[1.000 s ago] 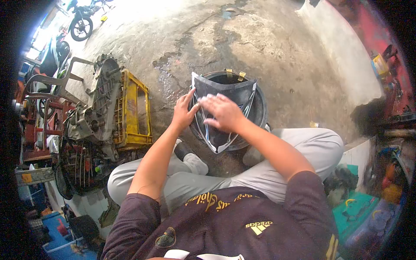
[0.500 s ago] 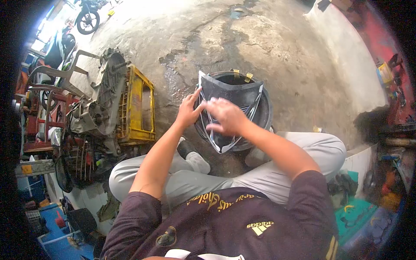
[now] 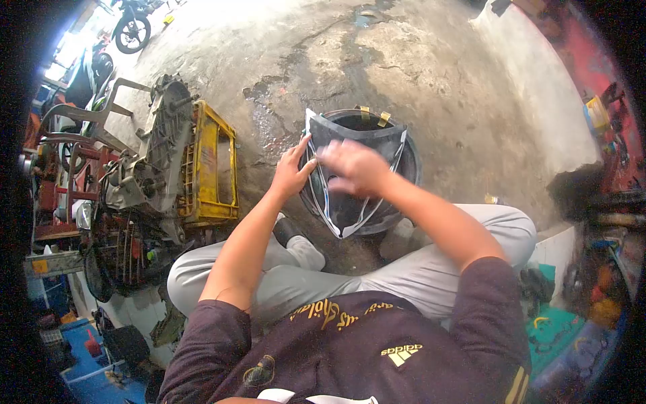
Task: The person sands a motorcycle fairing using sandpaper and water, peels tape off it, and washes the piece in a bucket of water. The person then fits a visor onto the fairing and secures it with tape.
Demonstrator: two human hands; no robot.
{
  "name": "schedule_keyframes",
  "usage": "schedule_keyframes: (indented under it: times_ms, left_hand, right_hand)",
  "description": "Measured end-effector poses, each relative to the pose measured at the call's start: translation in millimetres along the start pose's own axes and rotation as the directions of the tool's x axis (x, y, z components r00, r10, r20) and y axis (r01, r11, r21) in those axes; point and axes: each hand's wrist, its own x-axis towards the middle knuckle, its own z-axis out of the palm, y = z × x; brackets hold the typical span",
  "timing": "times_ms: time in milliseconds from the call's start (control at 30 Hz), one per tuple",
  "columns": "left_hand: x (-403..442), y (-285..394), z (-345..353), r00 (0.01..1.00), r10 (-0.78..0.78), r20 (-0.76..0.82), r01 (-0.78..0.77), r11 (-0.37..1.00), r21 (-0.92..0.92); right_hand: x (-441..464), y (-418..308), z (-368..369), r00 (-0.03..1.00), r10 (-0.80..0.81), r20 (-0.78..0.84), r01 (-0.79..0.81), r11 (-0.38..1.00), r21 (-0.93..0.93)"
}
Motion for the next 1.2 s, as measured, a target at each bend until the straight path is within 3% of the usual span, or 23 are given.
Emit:
schedule_keyframes:
  times_ms: [33,100,233,333,467,567,700,767,800,967,1033,1100,1200]
  left_hand:
    - [-0.3,-0.7,-0.4,1.000,0.019,-0.021,-0.019,1.000,-0.008]
    - [1.9,0.3,-0.8,0.999,0.022,-0.033,-0.022,1.000,0.012]
    - [2.8,3.4,-0.9,1.000,0.011,-0.010,-0.011,1.000,-0.014]
    - [-0.4,5.5,-2.8,1.000,0.013,-0.026,-0.013,1.000,-0.003]
    - [-0.2,-2.0,1.9,1.000,0.005,-0.018,-0.006,1.000,-0.022]
    - [-1.1,3.2,-1.9,0.999,0.021,-0.035,-0.022,1.000,-0.021]
    - [1.6,-0.6,1.0,0.999,0.032,-0.038,-0.033,0.999,-0.031]
    - [1.3,-5.8,3.1,1.000,0.015,-0.017,-0.014,1.000,0.019]
    - [0.4,-12.7,9.4,0.998,0.022,-0.054,-0.019,0.998,0.059]
    - [1.0,-15.7,8.1,1.000,0.009,-0.014,-0.009,0.999,0.048]
    - [-1.8,-14.8,9.3,0.996,0.067,-0.064,-0.062,0.995,0.084]
    - [-2.4,-9.2,6.6,0.995,0.075,-0.061,-0.071,0.995,0.076]
    - [0.2,16.4,-13.6,0.995,-0.014,0.094,0.013,1.000,0.007]
  right_hand:
    - [4.8,12.3,-6.2,0.983,0.151,-0.100,-0.152,0.988,0.002]
    - [4.1,1.6,-4.6,0.968,0.160,-0.194,-0.184,0.977,-0.109]
    - [-12.9,-29.8,11.1,0.992,0.102,-0.069,-0.108,0.990,-0.093]
    - [-6.6,-14.3,11.6,0.945,0.240,-0.221,-0.252,0.967,-0.028]
    - [7.9,-15.5,12.0,0.910,0.257,-0.326,-0.292,0.954,-0.063]
    - [23.2,-15.2,8.2,0.891,0.339,-0.301,-0.353,0.936,0.008]
    - [59.7,3.8,0.5,0.884,0.449,-0.132,-0.440,0.893,0.091]
    - [78.5,18.3,6.0,0.872,0.487,0.045,-0.486,0.852,0.197]
    - [89.9,17.0,2.2,0.839,0.530,0.121,-0.544,0.826,0.150]
    - [116.7,14.6,20.2,0.839,0.536,0.093,-0.539,0.842,0.014]
    - [105.4,17.9,14.2,0.848,0.518,0.110,-0.530,0.827,0.188]
    - [80.2,14.4,9.6,0.859,0.507,0.077,-0.512,0.841,0.173]
    - [36.7,10.5,-4.0,0.896,0.444,-0.006,-0.431,0.874,0.224]
